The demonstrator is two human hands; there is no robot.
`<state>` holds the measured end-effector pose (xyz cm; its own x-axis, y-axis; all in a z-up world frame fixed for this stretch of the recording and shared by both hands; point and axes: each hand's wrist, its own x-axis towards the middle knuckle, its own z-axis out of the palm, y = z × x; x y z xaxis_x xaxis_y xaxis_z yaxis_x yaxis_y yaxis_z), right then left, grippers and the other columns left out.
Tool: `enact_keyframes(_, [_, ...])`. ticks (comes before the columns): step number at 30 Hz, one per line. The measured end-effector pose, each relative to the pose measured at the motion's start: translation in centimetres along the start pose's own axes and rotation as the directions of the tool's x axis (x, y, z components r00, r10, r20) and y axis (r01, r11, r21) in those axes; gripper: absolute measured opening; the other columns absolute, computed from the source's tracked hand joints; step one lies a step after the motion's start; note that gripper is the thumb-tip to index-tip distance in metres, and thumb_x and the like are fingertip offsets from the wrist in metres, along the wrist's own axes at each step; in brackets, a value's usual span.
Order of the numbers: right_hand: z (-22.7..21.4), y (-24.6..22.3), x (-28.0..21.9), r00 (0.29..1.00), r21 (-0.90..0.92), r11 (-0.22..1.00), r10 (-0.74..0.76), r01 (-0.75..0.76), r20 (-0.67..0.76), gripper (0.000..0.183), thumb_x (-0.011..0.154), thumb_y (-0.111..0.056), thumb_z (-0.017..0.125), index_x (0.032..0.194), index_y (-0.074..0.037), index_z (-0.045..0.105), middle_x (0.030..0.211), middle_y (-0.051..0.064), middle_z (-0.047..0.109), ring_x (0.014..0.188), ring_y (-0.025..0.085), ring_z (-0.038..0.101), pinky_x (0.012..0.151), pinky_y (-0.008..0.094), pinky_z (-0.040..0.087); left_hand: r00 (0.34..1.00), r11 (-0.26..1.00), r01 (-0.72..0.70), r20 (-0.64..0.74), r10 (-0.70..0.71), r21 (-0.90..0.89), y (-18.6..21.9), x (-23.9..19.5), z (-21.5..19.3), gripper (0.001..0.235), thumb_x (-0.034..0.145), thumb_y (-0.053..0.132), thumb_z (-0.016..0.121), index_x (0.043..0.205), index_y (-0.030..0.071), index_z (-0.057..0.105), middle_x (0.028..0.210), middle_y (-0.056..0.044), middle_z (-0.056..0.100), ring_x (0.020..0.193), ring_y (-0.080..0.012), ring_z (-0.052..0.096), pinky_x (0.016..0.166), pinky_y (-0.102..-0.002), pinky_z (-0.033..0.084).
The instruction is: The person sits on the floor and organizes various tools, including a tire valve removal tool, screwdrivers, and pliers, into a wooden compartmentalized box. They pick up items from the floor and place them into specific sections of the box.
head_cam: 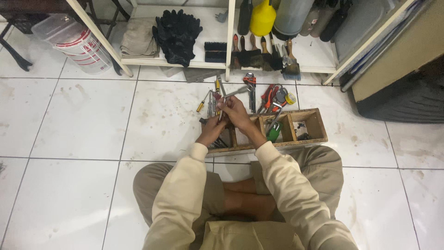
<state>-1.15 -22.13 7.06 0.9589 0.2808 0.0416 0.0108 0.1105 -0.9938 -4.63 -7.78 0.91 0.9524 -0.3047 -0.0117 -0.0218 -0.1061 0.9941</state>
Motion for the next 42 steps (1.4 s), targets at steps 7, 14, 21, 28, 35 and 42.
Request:
enact_keyframes(7, [0.5,-0.7,-0.9,0.997,-0.061,0.995,0.07,-0.073,-0.038,0.026,0.107,-0.033,0.062,0.103,-0.008,0.068,0.079,0.003,0.06,0.067,0.014,0.06,0.065,0.031,0.048,0.996,0.992,0.084,0.034,-0.088,0.091,7.2,-2.0,0.1,0.034,0.111,0.037,0.051,0.107,0.005,0.064,0.09,-0.01,0.059,0.085,-0.023,0.059,0.083,-0.042,0.051])
enact_keyframes(14, [0.7,-1.6,-1.8,0.979,-0.202,0.978,-0.006,0.048,0.205,0.022,0.106,-0.028,0.063,0.107,-0.007,0.071,0.094,0.012,0.066,0.094,0.027,0.062,0.09,0.044,0.049,0.999,0.998,0.024,0.048,-0.027,0.055,2.5,-0.9,-1.4,0.042,0.099,0.021,0.064,0.131,-0.005,0.058,0.12,-0.025,0.063,0.114,-0.0373,0.059,0.098,-0.053,0.045])
enact_keyframes(21, [0.8,-2.4,-2.1,0.968,-0.198,0.979,0.092,-0.045,0.235,0.039,0.111,-0.037,0.052,0.123,-0.004,0.069,0.114,0.022,0.067,0.112,0.037,0.062,0.103,0.054,0.046,0.993,0.973,-0.115,-0.007,0.116,-0.199,7.2,-2.4,-3.7,0.058,0.093,0.013,0.074,0.145,-0.003,0.052,0.149,-0.026,0.051,0.141,-0.0385,0.043,0.119,-0.051,0.032])
enact_keyframes(28, [-0.8,0.7,-1.2,0.966,-0.132,0.983,0.154,-0.128,0.21,0.042,0.11,-0.042,0.054,0.126,-0.007,0.07,0.106,0.014,0.069,0.094,0.026,0.065,0.091,0.045,0.054,0.988,0.964,-0.147,0.004,0.151,-0.223,6.3,-1.7,-4.4,0.048,0.101,0.026,0.061,0.143,0.003,0.059,0.144,-0.027,0.056,0.139,-0.0424,0.047,0.117,-0.055,0.035])
enact_keyframes(35, [-1.6,0.3,-2.4,0.982,0.143,0.978,0.136,-0.154,0.13,0.031,0.108,-0.031,0.053,0.1,-0.004,0.068,0.097,0.01,0.066,0.083,0.02,0.067,0.08,0.036,0.059,0.983,0.916,-0.126,-0.175,0.062,-0.381,6.1,-1.8,-4.3,0.034,0.106,0.03,0.056,0.13,0.009,0.067,0.119,-0.016,0.065,0.12,-0.03,0.06,0.106,-0.045,0.039])
enact_keyframes(42, [-2.7,2.1,-2.7,0.988,0.238,0.961,0.125,-0.144,0.093,0.023,0.106,-0.025,0.056,0.097,-0.007,0.066,0.094,0.009,0.068,0.079,0.018,0.069,0.077,0.033,0.06,0.93,0.746,-0.227,-0.368,-0.026,-0.626,4.2,-0.7,-3.8,0.044,0.11,0.037,0.049,0.091,0.004,0.069,0.064,-0.005,0.047,0.069,-0.0234,0.065,0.081,-0.037,0.056])
